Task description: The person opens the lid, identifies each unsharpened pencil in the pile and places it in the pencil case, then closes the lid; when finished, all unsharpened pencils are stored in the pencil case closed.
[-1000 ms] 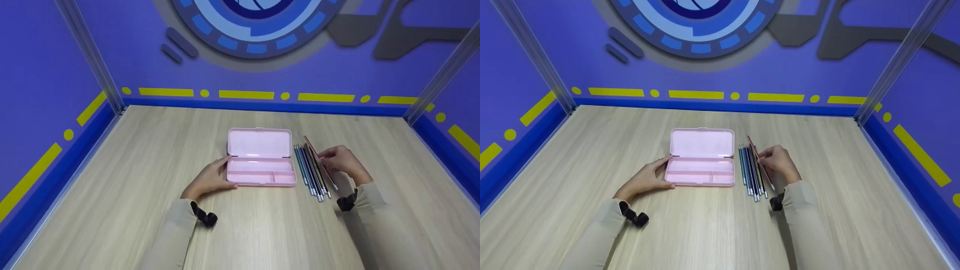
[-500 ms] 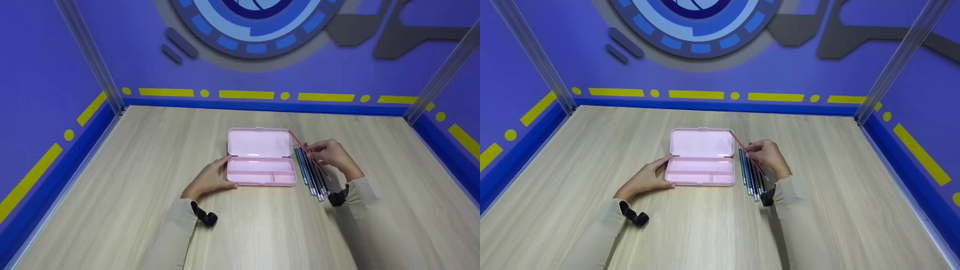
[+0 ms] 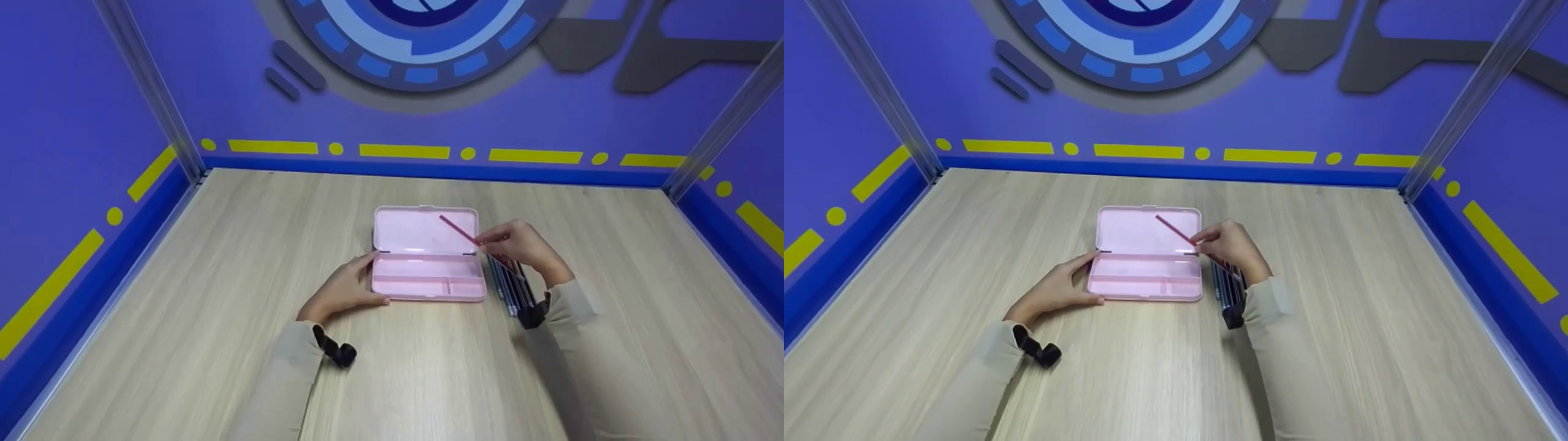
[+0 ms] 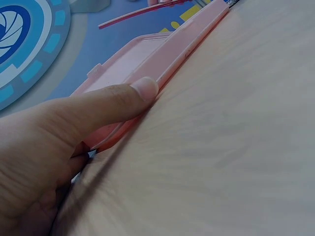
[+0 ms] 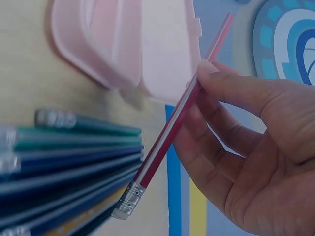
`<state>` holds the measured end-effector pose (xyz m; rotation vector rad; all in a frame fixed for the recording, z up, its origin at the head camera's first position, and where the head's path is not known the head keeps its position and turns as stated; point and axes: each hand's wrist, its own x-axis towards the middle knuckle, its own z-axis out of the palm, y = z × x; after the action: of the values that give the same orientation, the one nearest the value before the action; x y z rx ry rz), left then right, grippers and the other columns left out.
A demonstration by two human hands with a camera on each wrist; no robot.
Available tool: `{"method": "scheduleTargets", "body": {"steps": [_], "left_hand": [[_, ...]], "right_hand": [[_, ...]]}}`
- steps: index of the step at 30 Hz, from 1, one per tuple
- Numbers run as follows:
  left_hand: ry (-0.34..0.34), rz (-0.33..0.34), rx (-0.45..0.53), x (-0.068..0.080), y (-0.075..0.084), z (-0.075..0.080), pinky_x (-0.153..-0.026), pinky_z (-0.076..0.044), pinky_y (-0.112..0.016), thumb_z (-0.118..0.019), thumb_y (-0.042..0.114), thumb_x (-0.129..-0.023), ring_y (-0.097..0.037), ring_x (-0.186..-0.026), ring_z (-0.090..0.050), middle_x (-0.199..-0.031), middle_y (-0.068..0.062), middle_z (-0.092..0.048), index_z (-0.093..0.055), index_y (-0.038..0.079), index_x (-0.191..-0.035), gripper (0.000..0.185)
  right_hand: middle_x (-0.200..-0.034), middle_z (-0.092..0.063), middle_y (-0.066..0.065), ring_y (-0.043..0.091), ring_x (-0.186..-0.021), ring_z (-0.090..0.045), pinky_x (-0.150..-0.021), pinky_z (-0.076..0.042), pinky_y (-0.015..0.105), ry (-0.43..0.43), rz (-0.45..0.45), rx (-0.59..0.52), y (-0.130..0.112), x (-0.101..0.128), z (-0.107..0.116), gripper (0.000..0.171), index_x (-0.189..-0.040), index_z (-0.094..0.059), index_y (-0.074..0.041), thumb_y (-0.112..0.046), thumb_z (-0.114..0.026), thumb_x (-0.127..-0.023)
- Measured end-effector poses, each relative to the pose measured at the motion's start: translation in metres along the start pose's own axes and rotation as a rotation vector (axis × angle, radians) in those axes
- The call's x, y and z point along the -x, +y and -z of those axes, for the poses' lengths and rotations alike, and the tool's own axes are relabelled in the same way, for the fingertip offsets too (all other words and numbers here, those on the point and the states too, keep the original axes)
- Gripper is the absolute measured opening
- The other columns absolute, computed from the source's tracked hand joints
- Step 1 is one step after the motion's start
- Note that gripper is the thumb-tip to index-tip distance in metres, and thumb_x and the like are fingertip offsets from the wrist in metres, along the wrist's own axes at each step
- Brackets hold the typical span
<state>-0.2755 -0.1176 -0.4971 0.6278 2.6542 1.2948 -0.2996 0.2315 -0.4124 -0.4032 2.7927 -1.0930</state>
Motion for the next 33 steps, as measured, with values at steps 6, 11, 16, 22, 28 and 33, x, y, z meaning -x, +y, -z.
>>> {"method": "scheduleTargets", "body": {"steps": [6, 11, 16, 22, 28, 33], "left_hand": [[0.005, -0.005, -0.003, -0.002, -0.001, 0.0, -0.119, -0.025, -0.043, -0.088, 0.039, -0.064, -0.029, -0.142, -0.033, -0.151, -0.014, -0.039, -0.035, 0.013, -0.15, 0.105], [0.005, 0.007, -0.001, -0.002, 0.0, 0.0, -0.119, -0.025, -0.043, -0.088, 0.038, -0.064, -0.029, -0.142, -0.032, -0.152, -0.013, -0.038, -0.034, 0.012, -0.15, 0.105], [0.005, 0.012, 0.007, -0.001, 0.001, 0.0, -0.118, -0.026, -0.043, -0.088, 0.038, -0.064, -0.028, -0.142, -0.033, -0.152, -0.012, -0.038, -0.035, 0.012, -0.15, 0.105], [0.004, 0.008, 0.014, -0.001, 0.001, 0.0, -0.119, -0.026, -0.043, -0.088, 0.039, -0.064, -0.026, -0.142, -0.032, -0.152, -0.01, -0.039, -0.035, 0.014, -0.15, 0.104], [0.001, 0.022, 0.027, 0.0, 0.001, 0.0, -0.119, -0.025, -0.043, -0.089, 0.039, -0.064, -0.026, -0.142, -0.032, -0.152, -0.009, -0.038, -0.036, 0.017, -0.15, 0.103], [0.004, 0.027, 0.013, 0.0, 0.001, 0.0, -0.119, -0.025, -0.044, -0.089, 0.038, -0.063, -0.028, -0.142, -0.032, -0.152, -0.011, -0.038, -0.036, 0.016, -0.15, 0.104]], "right_hand": [[-0.097, -0.073, 0.016, 0.012, -0.073, -0.062, -0.064, -0.053, 0.019, -0.019, 0.049, -0.004, -0.011, -0.008, -0.007, 0.019, -0.104, -0.075, -0.003, -0.003, -0.067, -0.087], [-0.094, -0.074, 0.015, 0.013, -0.072, -0.06, -0.063, -0.052, 0.02, -0.036, 0.073, 0.013, -0.023, -0.014, -0.014, 0.019, -0.103, -0.076, -0.004, -0.002, -0.067, -0.086], [-0.091, -0.074, 0.014, 0.013, -0.069, -0.059, -0.061, -0.052, 0.019, -0.052, 0.093, 0.009, -0.034, -0.017, -0.022, 0.019, -0.102, -0.076, -0.005, -0.002, -0.068, -0.085], [-0.094, -0.074, 0.011, 0.015, -0.071, -0.058, -0.064, -0.052, 0.021, -0.072, 0.084, 0.034, -0.043, -0.022, -0.032, 0.018, -0.102, -0.077, -0.009, -0.005, -0.069, -0.086], [-0.098, -0.074, 0.012, 0.016, -0.072, -0.056, -0.063, -0.049, 0.021, -0.099, 0.101, 0.023, -0.05, -0.025, -0.04, 0.019, -0.102, -0.077, -0.008, -0.002, -0.068, -0.086], [-0.098, -0.075, 0.01, 0.015, -0.075, -0.058, -0.064, -0.049, 0.022, -0.107, 0.123, 0.021, -0.053, -0.028, -0.049, 0.019, -0.101, -0.077, -0.009, -0.002, -0.069, -0.085]]}}
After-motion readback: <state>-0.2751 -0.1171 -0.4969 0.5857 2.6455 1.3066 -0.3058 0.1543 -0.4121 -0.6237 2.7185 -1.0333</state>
